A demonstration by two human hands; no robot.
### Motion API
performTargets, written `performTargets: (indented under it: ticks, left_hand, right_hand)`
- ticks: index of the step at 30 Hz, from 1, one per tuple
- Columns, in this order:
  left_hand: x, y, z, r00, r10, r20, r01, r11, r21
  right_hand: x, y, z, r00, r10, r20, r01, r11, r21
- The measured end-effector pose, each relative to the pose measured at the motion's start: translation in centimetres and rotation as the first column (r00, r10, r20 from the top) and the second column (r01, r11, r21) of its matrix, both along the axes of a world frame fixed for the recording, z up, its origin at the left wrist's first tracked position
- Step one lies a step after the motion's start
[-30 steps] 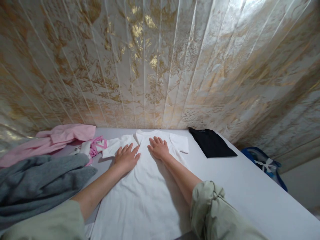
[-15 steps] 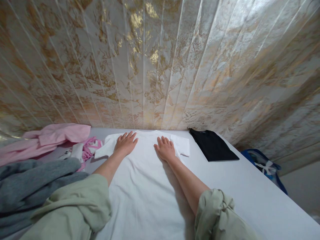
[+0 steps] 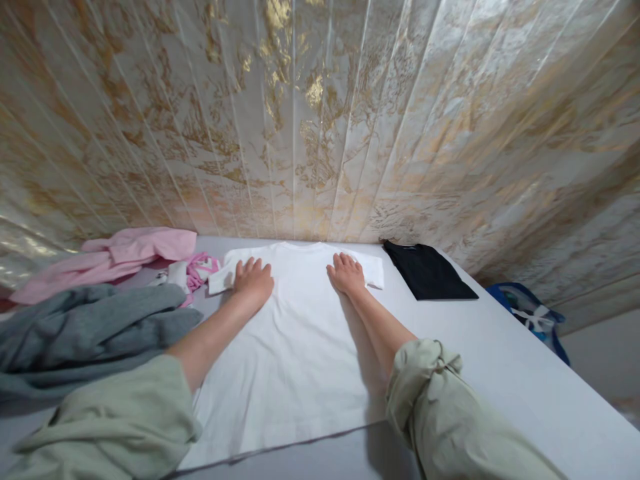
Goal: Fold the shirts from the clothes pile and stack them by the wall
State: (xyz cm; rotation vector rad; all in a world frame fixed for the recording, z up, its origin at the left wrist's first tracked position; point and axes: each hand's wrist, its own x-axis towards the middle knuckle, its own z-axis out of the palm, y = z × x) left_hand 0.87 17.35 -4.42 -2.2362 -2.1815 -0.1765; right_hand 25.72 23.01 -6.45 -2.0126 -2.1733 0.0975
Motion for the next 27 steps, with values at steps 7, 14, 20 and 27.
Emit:
performTargets:
  ticks: [7,14,20,27]
  left_hand:
    - [8.9,-8.3,-1.3,0.874,-0.477,0.092,0.48,0.877,-0.01]
    - [1.5,-18.1,-2.8,0.797,-0.604,-0.02,0.604,0.795,0.052]
    - [-1.0,-21.3,-3.2,0.842,-0.527,-0.113,0.539,0.819,0.197]
    - [-0.8,-20.6,-3.4,0.827,-0.536,-0.169,0.562,0.783,0.267]
  right_hand:
    - [0.4,-0.4,0.2,0.999,0.008,0.034,-0.008,1.0,-0.002]
    - [1.1,-0.6,-0.2,0.999,0.023,0.039,-0.023,1.0,0.018]
    - [0.2,-1.5,1.5,0.998,0.065,0.009,-0.065,0.998,0.006]
    - [-2.9,-14.2,1.4,0.873,0.487,-0.029,-0.487,0.874,0.002]
